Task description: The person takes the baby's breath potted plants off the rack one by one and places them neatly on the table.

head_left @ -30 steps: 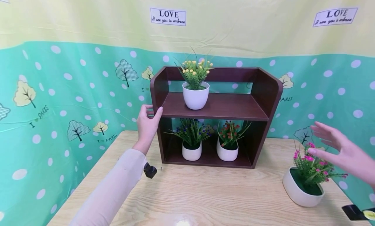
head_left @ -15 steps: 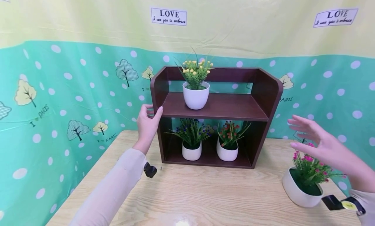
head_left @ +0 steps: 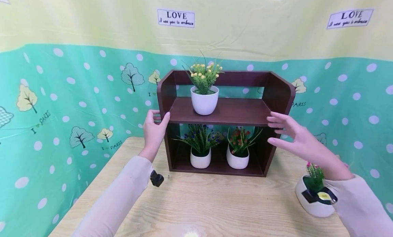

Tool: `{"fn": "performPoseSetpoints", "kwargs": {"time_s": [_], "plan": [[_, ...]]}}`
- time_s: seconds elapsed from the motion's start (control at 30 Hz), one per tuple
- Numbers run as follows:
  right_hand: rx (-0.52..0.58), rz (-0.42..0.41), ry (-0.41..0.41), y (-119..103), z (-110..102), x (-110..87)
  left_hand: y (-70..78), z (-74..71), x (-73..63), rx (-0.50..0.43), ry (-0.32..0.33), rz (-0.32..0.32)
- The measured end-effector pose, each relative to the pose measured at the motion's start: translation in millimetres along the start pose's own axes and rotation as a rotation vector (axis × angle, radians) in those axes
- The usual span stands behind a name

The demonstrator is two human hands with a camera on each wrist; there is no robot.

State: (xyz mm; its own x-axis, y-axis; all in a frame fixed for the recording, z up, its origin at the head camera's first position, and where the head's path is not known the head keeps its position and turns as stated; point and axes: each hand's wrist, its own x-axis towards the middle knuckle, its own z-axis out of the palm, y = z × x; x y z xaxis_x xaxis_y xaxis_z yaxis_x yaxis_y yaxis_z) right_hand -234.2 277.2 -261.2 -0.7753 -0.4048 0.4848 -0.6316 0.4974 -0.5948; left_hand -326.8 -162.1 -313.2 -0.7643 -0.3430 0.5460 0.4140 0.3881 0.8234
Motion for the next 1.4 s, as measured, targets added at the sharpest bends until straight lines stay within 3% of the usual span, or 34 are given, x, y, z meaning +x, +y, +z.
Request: {"fn": "performPoseSetpoints", "kwargs": {"time_s": [0.23,0.53,0.73,1.4], "plan": [[0.046,0.038,0.001,-6.1,22.1,30.8,1.2,-0.6,-1.0,-0.003,-0.006,-0.009],[0.046,-0.003,0.036,-12.4,47.8,70.6,2.0,0.3,-1.4,-0.004,-0.011,-0.002],[0.067,0.026,0.057,-20.0,61.1,94.4,1.9,-0.4,-1.3,-0.016,-0.013,0.003],[0.146,0.144,0.069,-29.0,97.5,148.2,0.6,-0.2,-1.0,-0.008,-0.015,-0.002]]}}
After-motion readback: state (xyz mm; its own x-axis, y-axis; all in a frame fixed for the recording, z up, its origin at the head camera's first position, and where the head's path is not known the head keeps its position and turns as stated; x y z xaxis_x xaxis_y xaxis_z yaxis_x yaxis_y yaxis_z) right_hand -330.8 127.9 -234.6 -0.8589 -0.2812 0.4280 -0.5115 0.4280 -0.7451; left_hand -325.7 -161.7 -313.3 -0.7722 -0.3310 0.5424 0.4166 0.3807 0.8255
